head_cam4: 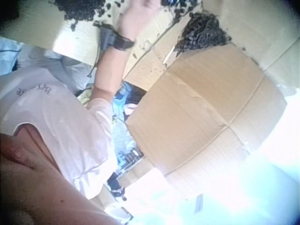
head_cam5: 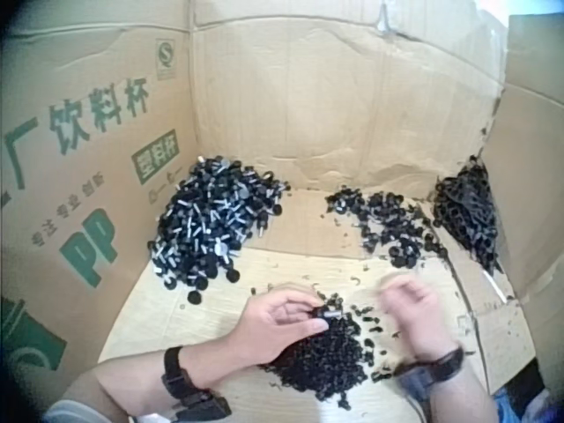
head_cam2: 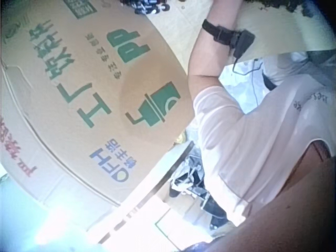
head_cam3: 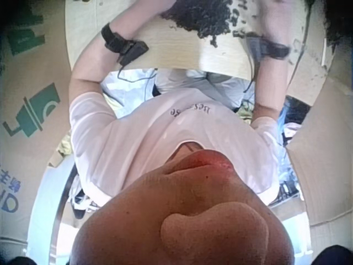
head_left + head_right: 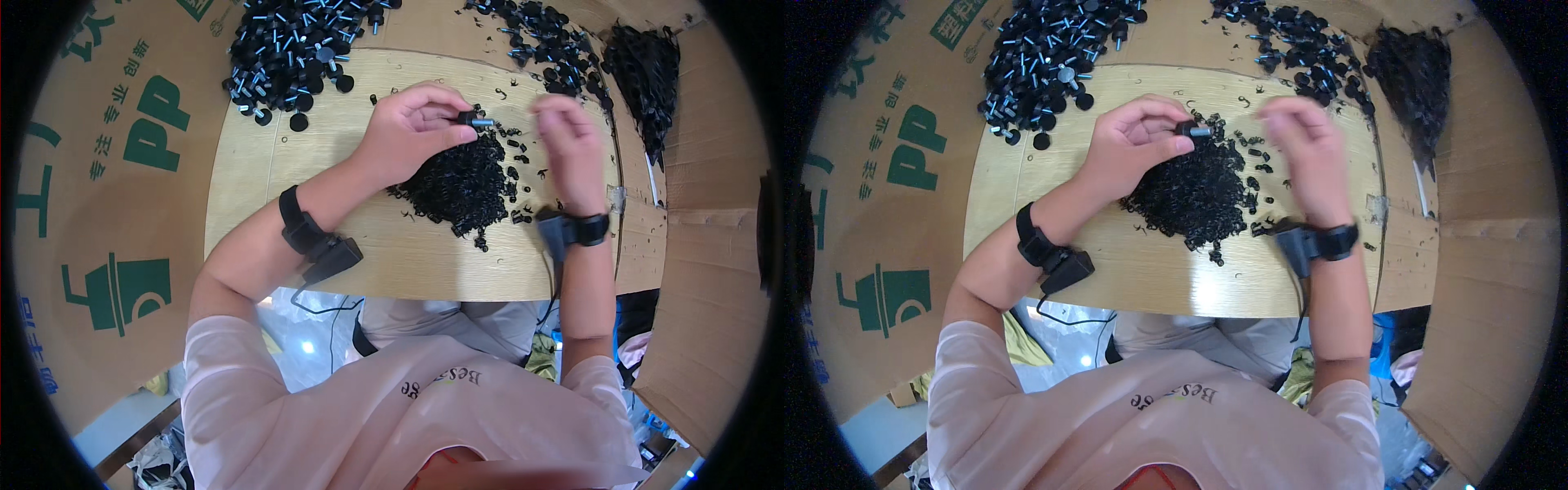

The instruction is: Assembling small plastic and metal components at a workstation.

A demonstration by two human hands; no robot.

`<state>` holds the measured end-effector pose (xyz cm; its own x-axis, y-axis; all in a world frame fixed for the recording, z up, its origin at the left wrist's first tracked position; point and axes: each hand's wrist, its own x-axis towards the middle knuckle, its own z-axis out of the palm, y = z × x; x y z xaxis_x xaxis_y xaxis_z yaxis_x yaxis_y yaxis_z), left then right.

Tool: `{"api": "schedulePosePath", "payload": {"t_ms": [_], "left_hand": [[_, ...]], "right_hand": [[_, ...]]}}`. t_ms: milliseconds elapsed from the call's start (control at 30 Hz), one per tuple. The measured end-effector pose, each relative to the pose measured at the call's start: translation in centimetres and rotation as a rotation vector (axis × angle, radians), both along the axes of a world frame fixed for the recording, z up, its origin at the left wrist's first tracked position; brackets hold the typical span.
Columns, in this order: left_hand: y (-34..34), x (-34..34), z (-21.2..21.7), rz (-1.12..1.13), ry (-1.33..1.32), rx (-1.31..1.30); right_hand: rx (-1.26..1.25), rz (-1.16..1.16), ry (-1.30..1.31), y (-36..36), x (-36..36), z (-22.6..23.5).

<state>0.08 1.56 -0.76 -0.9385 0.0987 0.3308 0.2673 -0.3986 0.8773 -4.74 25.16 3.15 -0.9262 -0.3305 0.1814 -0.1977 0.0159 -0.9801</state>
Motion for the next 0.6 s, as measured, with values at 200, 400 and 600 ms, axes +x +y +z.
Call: {"api": "schedulePosePath", "payload": {"t_ms": [200,400,600], "left_hand": [[0.0,0.2,-0.2,-0.029,0.074,0.0],[0.4,0.5,-0.3,-0.002,0.057,-0.003],[0.3,0.9,-0.2,0.259,0.226,-0.413]], "right_hand": [[0.049,0.186,0.059,-4.4,2.8,-1.7],[-0.056,0.111,-0.012,-4.2,3.1,-2.6],[-0.115,0.005,-0.19,-4.9,3.9,-2.4]]}}
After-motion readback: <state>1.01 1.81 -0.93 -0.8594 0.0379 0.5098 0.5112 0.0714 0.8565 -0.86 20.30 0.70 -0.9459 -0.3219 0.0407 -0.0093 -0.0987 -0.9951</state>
